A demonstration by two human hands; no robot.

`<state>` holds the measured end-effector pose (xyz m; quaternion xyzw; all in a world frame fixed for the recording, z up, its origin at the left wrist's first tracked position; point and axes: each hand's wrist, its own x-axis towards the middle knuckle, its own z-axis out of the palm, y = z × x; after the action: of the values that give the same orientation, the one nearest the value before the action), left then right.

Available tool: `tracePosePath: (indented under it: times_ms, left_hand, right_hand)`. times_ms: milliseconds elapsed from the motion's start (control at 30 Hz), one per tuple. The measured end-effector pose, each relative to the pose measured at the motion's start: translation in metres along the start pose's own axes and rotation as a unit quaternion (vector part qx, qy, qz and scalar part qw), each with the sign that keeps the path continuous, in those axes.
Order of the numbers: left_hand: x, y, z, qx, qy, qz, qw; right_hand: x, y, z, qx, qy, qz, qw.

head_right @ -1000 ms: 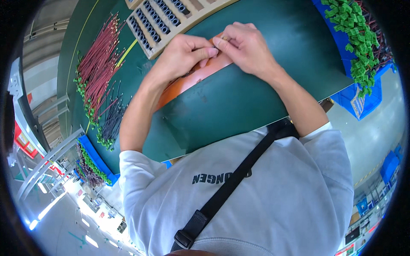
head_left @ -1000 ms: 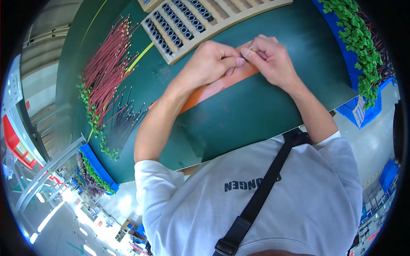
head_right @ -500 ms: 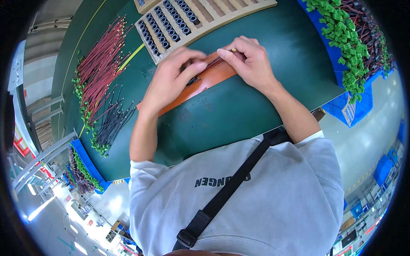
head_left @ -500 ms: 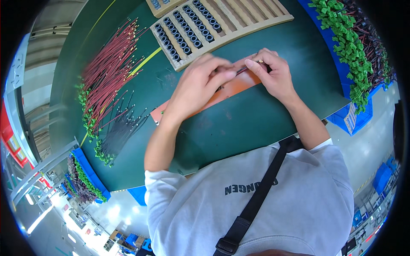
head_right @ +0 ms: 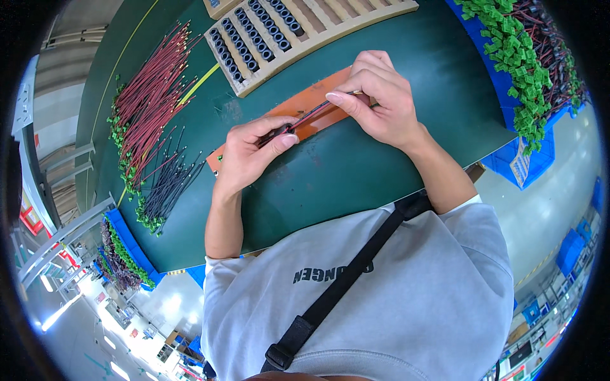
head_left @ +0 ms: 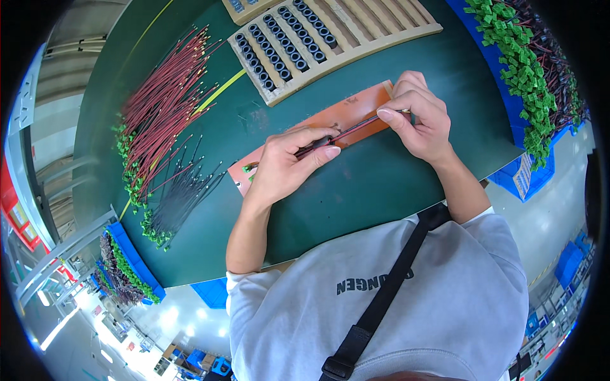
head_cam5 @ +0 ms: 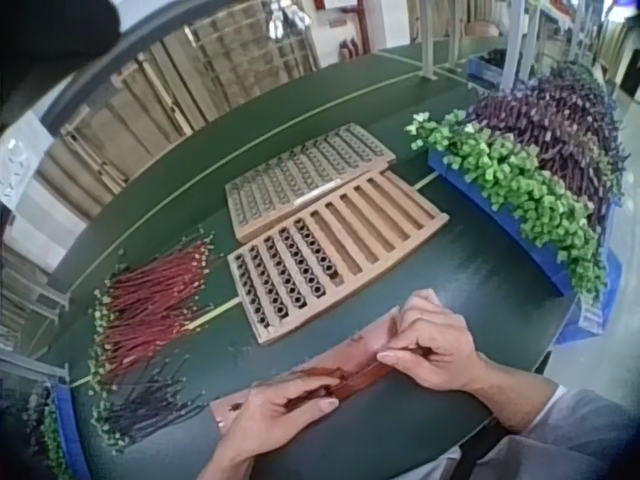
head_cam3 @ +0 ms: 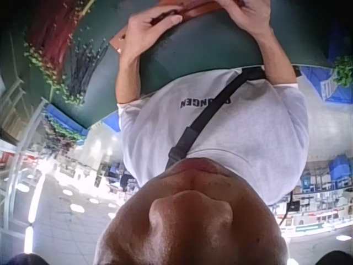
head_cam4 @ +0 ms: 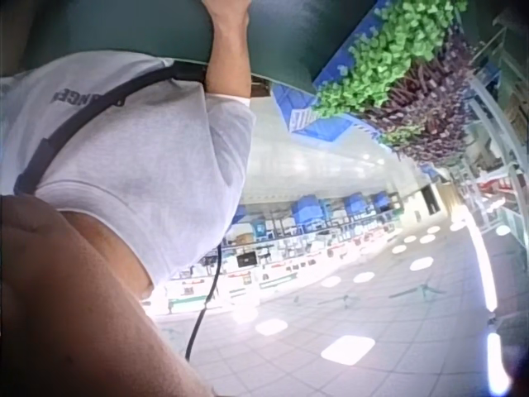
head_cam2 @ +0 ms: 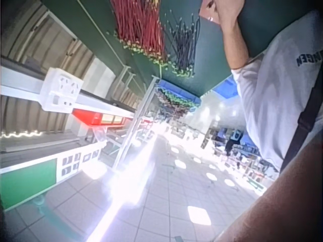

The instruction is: The person assembles wire harnesses by inserting a green connector into a black cylindrical component and securing it with a crimping tool. They repeat this process for multiple wires, placing the finished units into a blue bin.

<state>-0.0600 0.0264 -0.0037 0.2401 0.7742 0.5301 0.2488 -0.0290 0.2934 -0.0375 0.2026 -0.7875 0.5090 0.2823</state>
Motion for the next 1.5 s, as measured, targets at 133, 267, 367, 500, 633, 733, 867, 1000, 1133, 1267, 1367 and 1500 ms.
tracePosePath:
  times_ms: [133,267,367,500,633,733,867,1000,1133,1267,1367,1500]
  left_hand:
    - [-0.001,-0.010,-0.002,0.025,-0.002,0.060,0.998]
    - [0.000,-0.018,0.000,0.034,0.005,0.078,0.996]
    - [0.001,-0.019,-0.002,0.034,0.001,0.083,0.996]
    - [-0.002,-0.022,-0.001,0.024,0.000,0.068,0.997]
    - [-0.002,-0.020,-0.006,0.009,-0.013,0.043,0.999]
    - [-0.001,-0.032,-0.004,0.035,0.010,0.106,0.994]
    - [-0.001,-0.038,-0.005,0.042,0.010,0.155,0.987]
    - [-0.006,-0.035,-0.008,0.009,-0.024,0.112,0.993]
    - [-0.005,-0.031,-0.007,-0.024,-0.039,0.061,0.997]
    - [-0.008,-0.037,0.002,-0.077,-0.031,0.056,0.995]
    - [-0.008,-0.037,-0.001,-0.121,-0.051,0.047,0.990]
    - [-0.008,-0.035,-0.002,-0.124,-0.059,-0.004,0.990]
  right_hand:
    - [-0.006,0.005,0.002,0.051,-0.010,0.070,0.996]
    - [-0.008,0.009,0.003,0.070,-0.027,0.115,0.991]
    - [-0.008,0.011,0.002,0.070,-0.031,0.126,0.989]
    - [-0.012,0.013,0.006,0.108,-0.024,0.185,0.977]
    - [-0.015,0.019,0.006,0.158,-0.028,0.273,0.949]
    - [-0.015,0.020,0.008,0.182,-0.027,0.297,0.937]
    - [-0.015,0.018,0.008,0.182,-0.032,0.302,0.935]
    - [-0.012,0.012,0.008,0.176,-0.040,0.296,0.938]
    - [-0.013,0.013,0.006,0.167,-0.036,0.268,0.948]
    - [-0.012,0.013,0.006,0.174,-0.021,0.243,0.954]
    - [-0.012,0.007,0.008,0.183,-0.013,0.265,0.947]
    - [-0.011,0.004,0.012,0.199,-0.004,0.294,0.935]
